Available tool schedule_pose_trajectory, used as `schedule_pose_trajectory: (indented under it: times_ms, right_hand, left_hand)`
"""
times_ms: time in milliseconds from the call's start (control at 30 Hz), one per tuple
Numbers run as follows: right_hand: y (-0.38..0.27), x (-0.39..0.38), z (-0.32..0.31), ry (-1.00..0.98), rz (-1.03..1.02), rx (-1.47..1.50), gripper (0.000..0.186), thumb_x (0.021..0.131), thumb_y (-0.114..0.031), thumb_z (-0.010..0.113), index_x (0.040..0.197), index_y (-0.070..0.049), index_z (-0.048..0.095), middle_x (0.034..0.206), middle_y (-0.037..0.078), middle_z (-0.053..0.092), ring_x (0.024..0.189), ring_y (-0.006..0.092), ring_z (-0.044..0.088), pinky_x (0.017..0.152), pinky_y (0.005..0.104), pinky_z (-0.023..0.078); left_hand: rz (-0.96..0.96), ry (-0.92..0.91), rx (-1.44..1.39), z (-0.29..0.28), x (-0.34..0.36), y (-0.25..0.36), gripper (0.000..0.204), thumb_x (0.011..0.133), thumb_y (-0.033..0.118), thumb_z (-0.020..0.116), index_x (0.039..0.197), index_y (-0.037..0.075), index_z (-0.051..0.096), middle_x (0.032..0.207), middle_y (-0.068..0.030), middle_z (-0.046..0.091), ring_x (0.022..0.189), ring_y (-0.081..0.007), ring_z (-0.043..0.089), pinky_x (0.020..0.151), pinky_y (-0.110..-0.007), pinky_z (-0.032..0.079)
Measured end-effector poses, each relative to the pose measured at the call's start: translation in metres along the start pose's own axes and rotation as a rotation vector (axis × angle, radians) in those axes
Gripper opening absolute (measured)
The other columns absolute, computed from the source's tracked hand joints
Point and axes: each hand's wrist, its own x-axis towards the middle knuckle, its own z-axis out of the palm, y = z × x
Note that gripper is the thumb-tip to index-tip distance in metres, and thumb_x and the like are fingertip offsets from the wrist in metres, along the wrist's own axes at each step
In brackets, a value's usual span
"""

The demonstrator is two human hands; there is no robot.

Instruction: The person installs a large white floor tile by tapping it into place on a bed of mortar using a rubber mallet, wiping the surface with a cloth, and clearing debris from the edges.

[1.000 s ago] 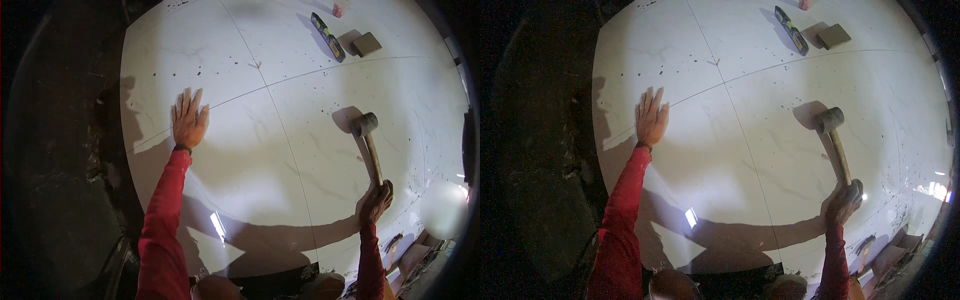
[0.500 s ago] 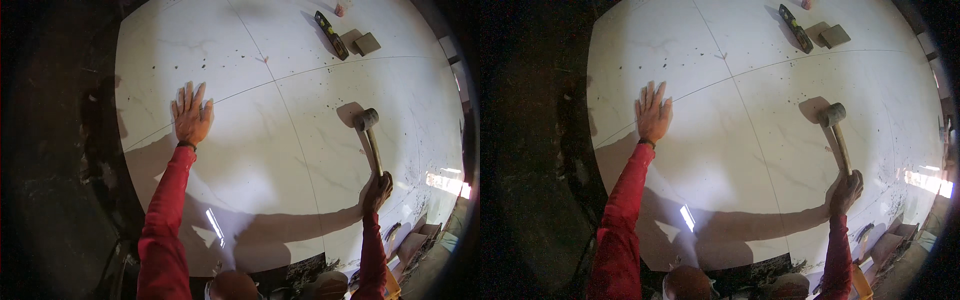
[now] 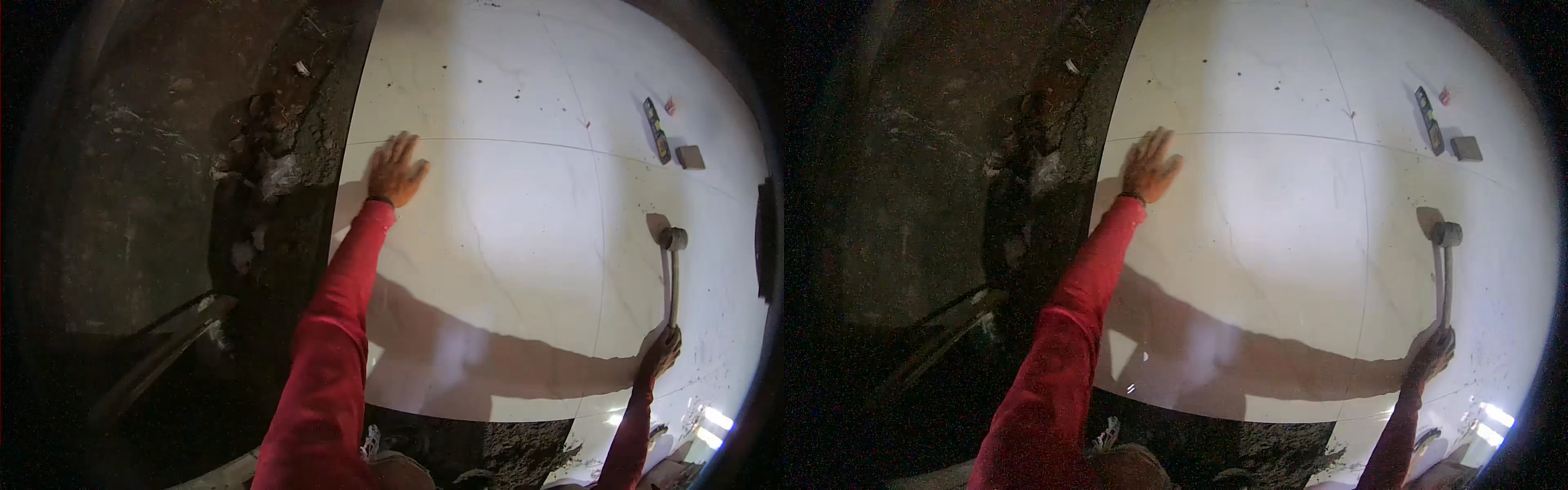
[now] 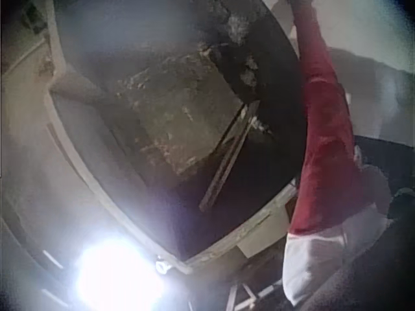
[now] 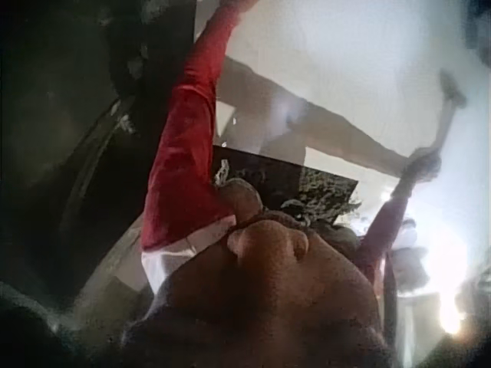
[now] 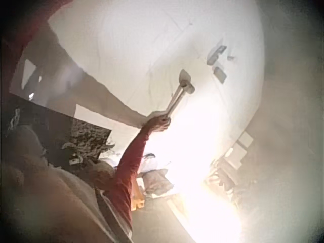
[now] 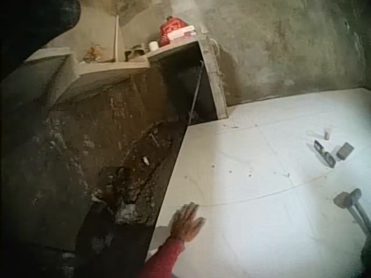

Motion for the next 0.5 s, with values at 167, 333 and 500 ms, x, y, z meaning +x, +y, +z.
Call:
schedule_pose_trajectory:
  times_ms: [167, 333, 500]
  right_hand:
    - [0.007, 0.014, 0.006, -0.222, 0.083, 0.012, 0.046, 0.104, -0.048, 0.042, 0.131, -0.016, 0.063, 0.128, 0.014, 0.064, 0.114, 0.0339, 0.062, 0.096, 0.0468, 0.050]
    - [-0.036, 0.018, -0.008, -0.217, -0.082, -0.169, 0.031, 0.102, -0.017, 0.042, 0.130, -0.014, 0.057, 0.121, 0.021, 0.059, 0.109, 0.0401, 0.059, 0.084, 0.0533, 0.054]
    - [-0.022, -0.011, -0.037, -0.182, -0.016, -0.101, 0.034, 0.102, -0.018, 0.045, 0.133, -0.007, 0.052, 0.116, 0.021, 0.058, 0.105, 0.0423, 0.058, 0.086, 0.0544, 0.051]
  left_hand:
    - [-0.270, 0.030, 0.035, 0.012, -0.004, -0.037, 0.080, 0.098, 0.061, 0.042, 0.156, 0.008, 0.031, 0.162, -0.0172, 0.031, 0.151, -0.0359, 0.026, 0.121, -0.053, 0.018]
    - [-0.490, -0.038, 0.073, 0.019, -0.013, -0.032, 0.086, 0.098, 0.068, 0.035, 0.159, 0.008, 0.026, 0.166, -0.0129, 0.023, 0.154, -0.0323, 0.018, 0.123, -0.055, 0.012]
    - [-0.300, 0.031, 0.016, 0.028, 0.001, -0.020, 0.082, 0.098, 0.065, 0.041, 0.155, 0.005, 0.034, 0.161, -0.0169, 0.033, 0.149, -0.0364, 0.028, 0.121, -0.053, 0.020]
